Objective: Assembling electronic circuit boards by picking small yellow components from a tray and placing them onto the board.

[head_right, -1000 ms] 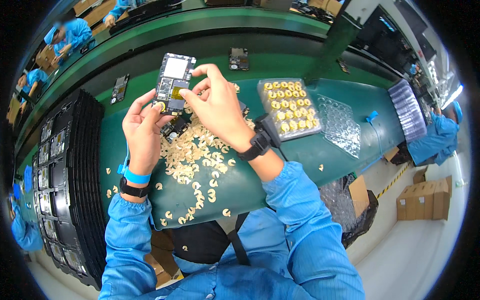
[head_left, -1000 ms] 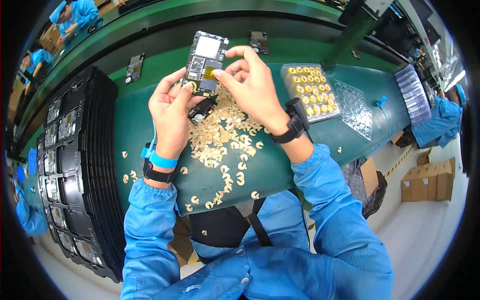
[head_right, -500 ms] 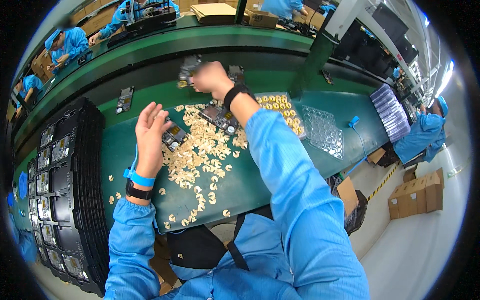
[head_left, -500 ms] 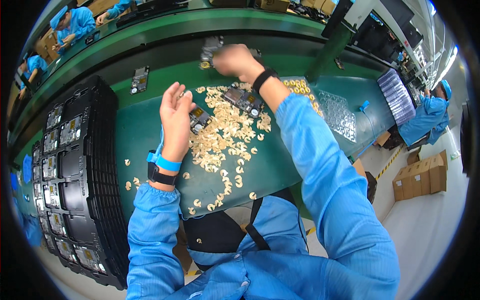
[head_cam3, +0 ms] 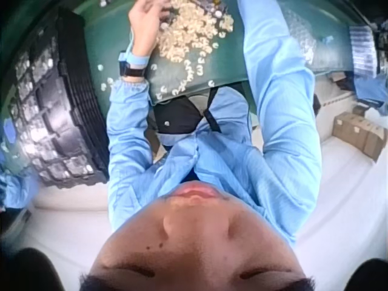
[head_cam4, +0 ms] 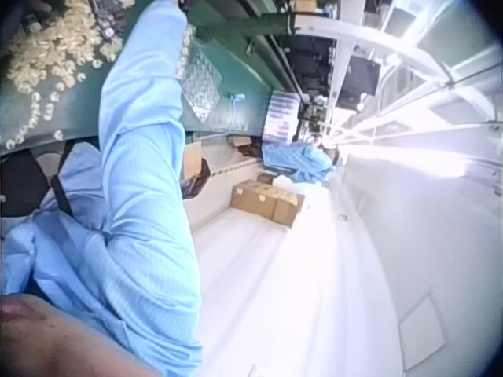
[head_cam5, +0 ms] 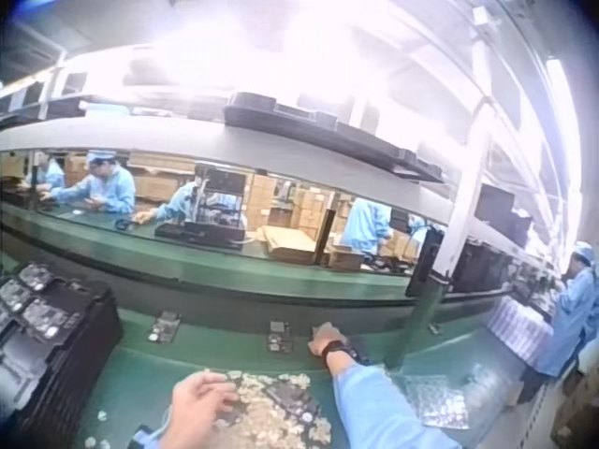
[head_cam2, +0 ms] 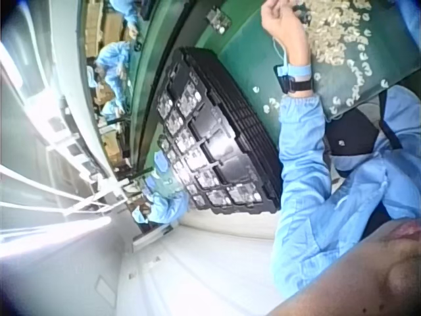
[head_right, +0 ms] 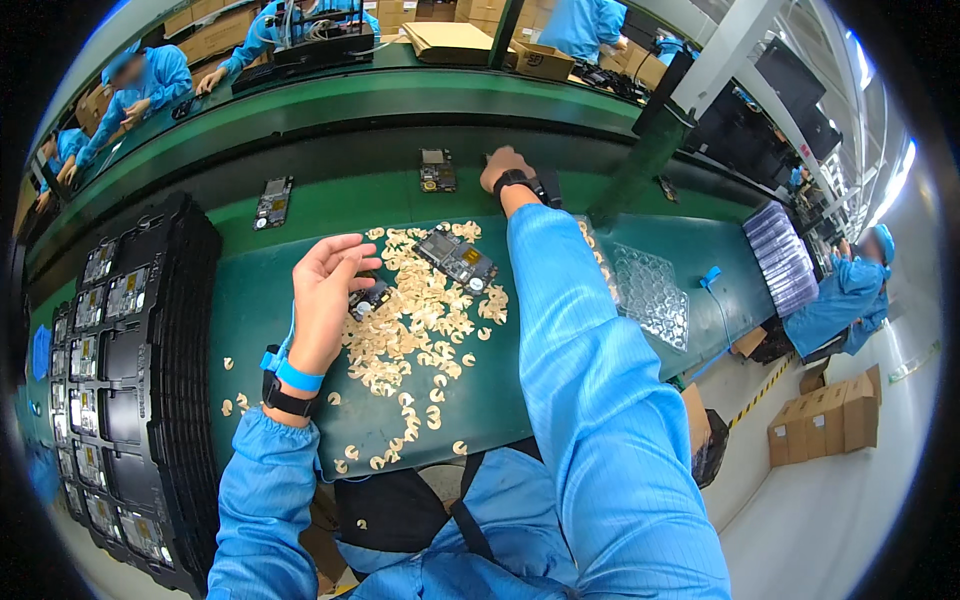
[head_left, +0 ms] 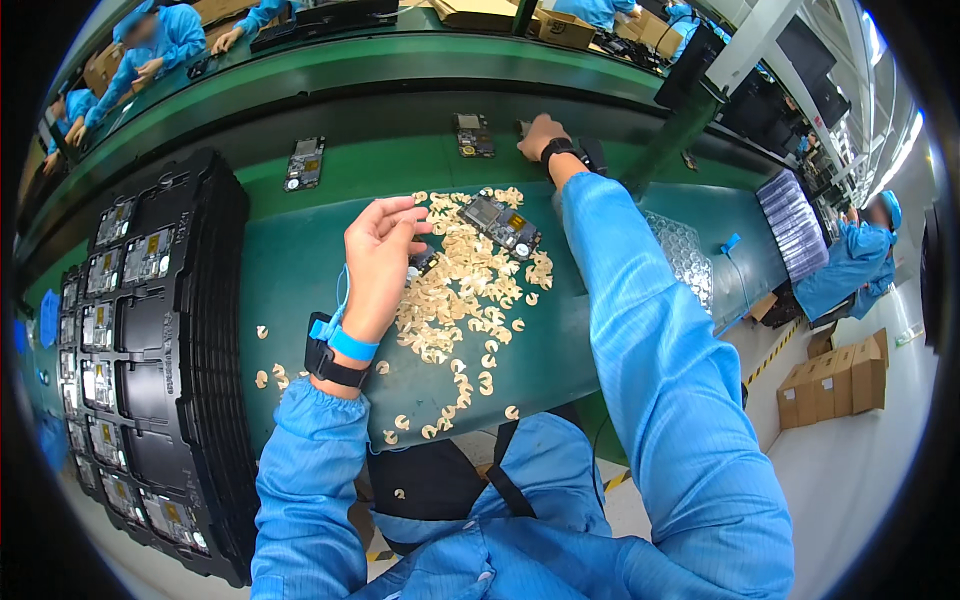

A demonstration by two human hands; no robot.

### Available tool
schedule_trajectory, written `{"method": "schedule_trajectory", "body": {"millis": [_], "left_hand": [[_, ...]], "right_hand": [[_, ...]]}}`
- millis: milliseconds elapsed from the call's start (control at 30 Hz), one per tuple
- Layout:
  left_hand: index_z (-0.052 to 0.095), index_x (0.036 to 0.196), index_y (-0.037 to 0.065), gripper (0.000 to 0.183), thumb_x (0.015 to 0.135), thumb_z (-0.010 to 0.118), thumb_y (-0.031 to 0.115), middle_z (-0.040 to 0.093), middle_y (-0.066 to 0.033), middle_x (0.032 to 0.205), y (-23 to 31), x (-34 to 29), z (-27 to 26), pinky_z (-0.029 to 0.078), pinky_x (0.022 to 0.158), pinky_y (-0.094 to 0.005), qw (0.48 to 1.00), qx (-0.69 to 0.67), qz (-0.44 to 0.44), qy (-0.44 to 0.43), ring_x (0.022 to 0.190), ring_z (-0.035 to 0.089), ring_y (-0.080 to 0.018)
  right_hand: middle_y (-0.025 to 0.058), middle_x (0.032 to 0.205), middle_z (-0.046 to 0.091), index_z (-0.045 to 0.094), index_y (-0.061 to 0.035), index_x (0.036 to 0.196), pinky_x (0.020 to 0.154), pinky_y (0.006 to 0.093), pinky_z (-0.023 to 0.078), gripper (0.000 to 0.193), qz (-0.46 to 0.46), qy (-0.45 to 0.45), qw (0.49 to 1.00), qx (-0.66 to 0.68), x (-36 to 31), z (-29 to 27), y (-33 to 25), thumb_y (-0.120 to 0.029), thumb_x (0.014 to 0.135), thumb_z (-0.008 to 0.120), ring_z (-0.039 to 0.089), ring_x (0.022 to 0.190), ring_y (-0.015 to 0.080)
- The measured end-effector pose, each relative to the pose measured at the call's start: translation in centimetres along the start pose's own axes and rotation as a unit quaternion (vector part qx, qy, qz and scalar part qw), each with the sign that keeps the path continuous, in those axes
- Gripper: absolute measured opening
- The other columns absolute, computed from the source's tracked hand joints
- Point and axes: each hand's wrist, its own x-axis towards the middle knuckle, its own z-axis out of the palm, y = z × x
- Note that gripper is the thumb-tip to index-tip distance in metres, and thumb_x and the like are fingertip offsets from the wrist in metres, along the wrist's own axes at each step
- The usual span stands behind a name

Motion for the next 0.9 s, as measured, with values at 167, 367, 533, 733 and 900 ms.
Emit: {"method": "schedule_trajectory", "body": {"millis": [167, 367, 533, 733, 900], "left_hand": [[0.063, 0.122, -0.005, 0.024, 0.103, 0.056, 0.009, 0.074, -0.0153, 0.11, 0.3, -0.2, 0.4, 0.058, 0.078, -0.0295, 0.999, 0.016, -0.009, -0.044, 0.093, 0.073, -0.0204], [0.062, 0.125, -0.008, 0.033, 0.106, 0.059, 0.018, 0.074, -0.0186, 0.11, 0.8, -0.9, 0.3, 0.06, 0.079, -0.0305, 0.995, 0.034, -0.055, -0.07, 0.094, 0.075, -0.0235], [0.061, 0.126, -0.008, 0.03, 0.107, 0.058, 0.014, 0.073, -0.0172, 0.112, 0.0, -0.9, 1.4, 0.062, 0.083, -0.0319, 0.994, 0.002, -0.023, -0.106, 0.102, 0.075, -0.0248], [0.061, 0.123, -0.009, 0.024, 0.106, 0.055, 0.008, 0.074, -0.0167, 0.106, 0.5, -0.9, 1.0, 0.062, 0.082, -0.0295, 0.992, 0.019, -0.024, -0.121, 0.095, 0.076, -0.0228], [0.058, 0.128, -0.009, 0.028, 0.108, 0.051, 0.009, 0.071, -0.0184, 0.115, 0.4, -0.8, 1.0, 0.061, 0.087, -0.0318, 0.995, 0.035, 0.007, -0.091, 0.102, 0.074, -0.0241]], "right_hand": [[0.0277, 0.128, 0.066, 0.066, -0.0001, 0.123, 0.102, 0.0467, 0.055, 0.044, 0.009, 0.015, 0.999, 0.028, 0.2, -2.1, 0.1, -0.016, 0.084, 0.079, 0.063, 0.125, 0.0403], [0.0188, 0.107, 0.073, 0.067, 0.011, 0.111, 0.083, 0.0369, 0.057, 0.025, -0.135, -0.025, 0.794, 0.592, -12.3, -2.3, -3.4, -0.007, 0.094, 0.07, 0.072, 0.093, 0.0248], [0.0113, 0.099, 0.073, 0.061, 0.0069, 0.112, 0.079, 0.0296, 0.055, 0.016, -0.13, -0.126, 0.644, 0.743, -23.2, -1.6, -5.0, 0.001, 0.097, 0.064, 0.069, 0.088, 0.0147], [0.0192, 0.109, 0.067, 0.049, 0.0007, 0.132, 0.073, 0.0338, 0.057, 0.053, -0.222, -0.008, 0.849, 0.479, -24.5, -4.9, 0.3, -0.009, 0.088, 0.077, 0.072, 0.087, 0.0198], [0.0185, 0.102, 0.066, 0.07, -0.0014, 0.102, 0.086, 0.0466, 0.053, 0.018, -0.243, 0.176, 0.946, 0.125, -21.9, -7.3, 11.9, -0.009, 0.086, 0.072, 0.065, 0.097, 0.0406]]}}
